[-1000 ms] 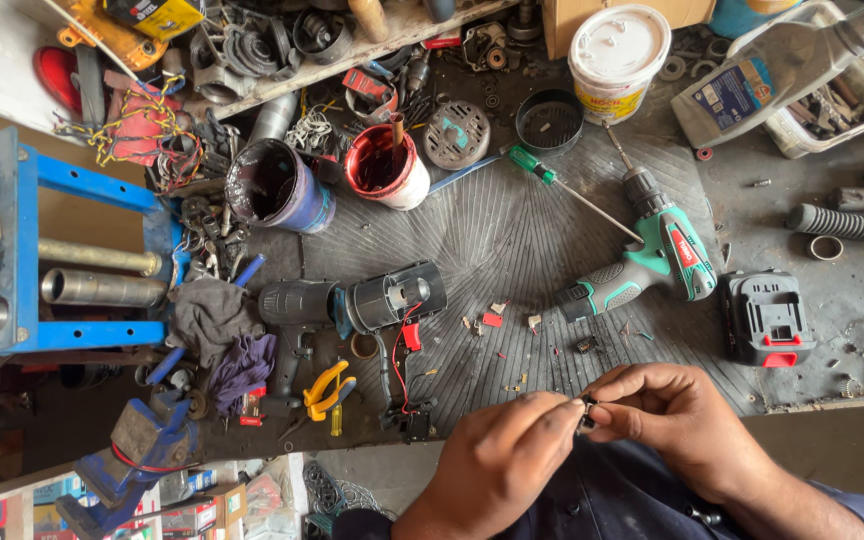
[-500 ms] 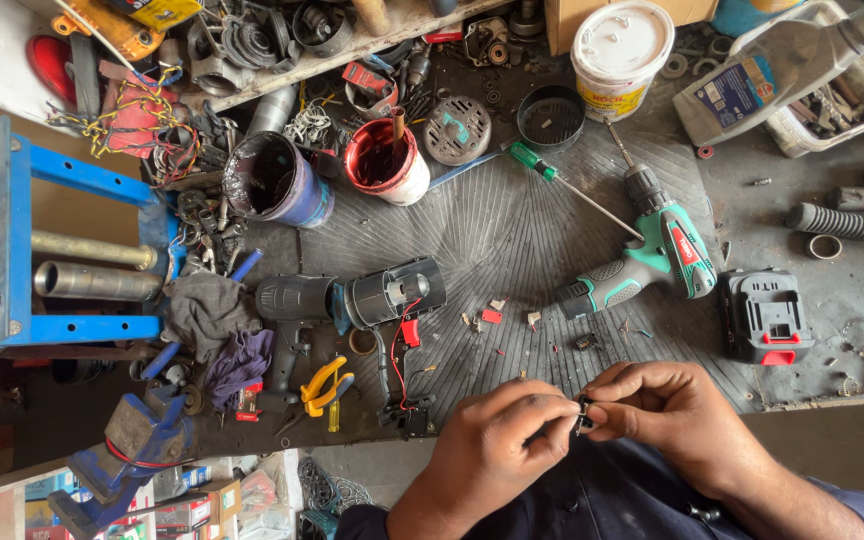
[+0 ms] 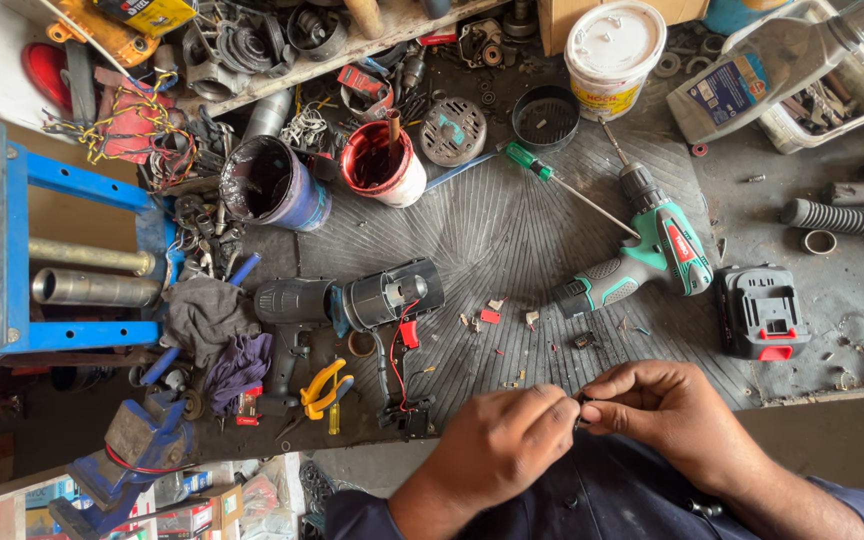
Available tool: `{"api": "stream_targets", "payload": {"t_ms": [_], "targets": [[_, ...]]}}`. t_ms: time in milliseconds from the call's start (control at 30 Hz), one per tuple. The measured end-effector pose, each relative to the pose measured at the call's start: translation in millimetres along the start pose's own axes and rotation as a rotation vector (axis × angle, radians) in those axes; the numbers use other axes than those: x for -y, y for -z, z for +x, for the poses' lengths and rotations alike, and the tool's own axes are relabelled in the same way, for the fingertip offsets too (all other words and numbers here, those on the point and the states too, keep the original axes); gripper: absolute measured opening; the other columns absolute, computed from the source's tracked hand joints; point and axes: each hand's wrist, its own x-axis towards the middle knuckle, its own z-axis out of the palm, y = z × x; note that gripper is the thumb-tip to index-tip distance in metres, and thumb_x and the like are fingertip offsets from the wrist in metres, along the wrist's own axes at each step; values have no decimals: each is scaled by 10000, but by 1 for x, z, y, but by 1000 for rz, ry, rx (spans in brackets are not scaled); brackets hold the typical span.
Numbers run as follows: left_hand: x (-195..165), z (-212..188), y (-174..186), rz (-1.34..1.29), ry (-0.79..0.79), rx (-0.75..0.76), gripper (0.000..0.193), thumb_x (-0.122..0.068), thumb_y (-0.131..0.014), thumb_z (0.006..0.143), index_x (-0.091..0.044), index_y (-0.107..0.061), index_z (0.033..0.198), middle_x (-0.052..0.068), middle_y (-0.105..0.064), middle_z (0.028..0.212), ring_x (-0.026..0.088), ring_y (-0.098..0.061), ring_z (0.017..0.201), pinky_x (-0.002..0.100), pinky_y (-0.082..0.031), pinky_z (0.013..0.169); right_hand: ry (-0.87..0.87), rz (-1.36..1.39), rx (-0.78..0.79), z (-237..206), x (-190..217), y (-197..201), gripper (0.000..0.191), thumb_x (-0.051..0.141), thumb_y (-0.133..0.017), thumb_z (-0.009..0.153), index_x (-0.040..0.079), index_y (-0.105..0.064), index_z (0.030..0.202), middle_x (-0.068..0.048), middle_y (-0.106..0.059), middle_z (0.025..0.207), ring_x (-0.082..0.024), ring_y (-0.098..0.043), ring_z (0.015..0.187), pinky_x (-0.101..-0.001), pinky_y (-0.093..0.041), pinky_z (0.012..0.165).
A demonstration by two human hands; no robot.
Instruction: The person repeatedly picks up small metallic and plastic electronic components from a cluttered workbench, aligns them, and joins them together by hand. The person handles multiple similar small parts one at a time, occasionally placing assembled pieces back on the table.
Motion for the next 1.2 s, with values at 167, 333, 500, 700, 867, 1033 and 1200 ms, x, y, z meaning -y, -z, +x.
{"api": "stream_targets", "payload": {"t_ms": [167, 333, 500, 700, 867, 1033, 1200], "targets": [[2, -15, -18, -32, 60, 42, 239, -77, -774, 920, 18, -646, 1098, 106, -649, 1023, 240, -712, 805, 356, -587, 680, -190, 29, -25, 10, -17, 3, 189, 46, -792, 798, -72, -802, 945, -113, -800, 843, -160, -721, 734, -310, -607, 701], [4, -32, -29, -99, 178, -27, 159, -62, -762, 929, -36, -625, 1005, 72, -647, 968, 244, -697, 753, 360, -581, 658, -213, -11, 1, 15, -31, 0, 190, 39, -786, 799, -65, -802, 957, -118, -805, 848, -159, -732, 746, -309, -617, 710], [7, -46, -32, -139, 245, -58, 154, -49, -753, 929, -51, -599, 919, 66, -611, 866, 247, -671, 665, 358, -565, 594, -267, -20, 7, 17, -40, -10, 200, 28, -761, 806, -70, -781, 980, -135, -818, 868, -179, -767, 794, -321, -639, 745], [14, -59, -36, -141, 289, -51, 214, -41, -731, 888, -61, -527, 825, 82, -575, 800, 276, -656, 638, 374, -557, 582, -266, -40, -2, 18, -59, -21, 196, 19, -762, 815, -75, -781, 986, -134, -821, 870, -171, -763, 784, -307, -633, 737], [20, -70, -38, -145, 300, 59, 222, -59, -734, 859, -53, -518, 810, 92, -565, 783, 294, -639, 601, 395, -545, 556, -270, -65, -7, 19, -73, -29, 193, 39, -781, 820, -85, -803, 966, -130, -825, 852, -162, -753, 759, -297, -626, 717], [27, -81, -38, -208, 387, 27, 192, -59, -733, 894, -49, -550, 837, 91, -608, 815, 291, -668, 656, 399, -560, 594, -320, -19, -131, 20, -82, -40, 195, 29, -783, 823, -74, -780, 988, -127, -810, 869, -170, -738, 757, -303, -607, 715], [42, -94, -28, -494, 635, -15, 102, -58, -734, 889, -43, -656, 953, 109, -682, 876, 268, -729, 727, 371, -583, 632, -226, -33, -232, 28, -87, -53, 169, 29, -745, 846, -62, -749, 988, -117, -800, 899, -167, -750, 794, -299, -622, 739]]}}
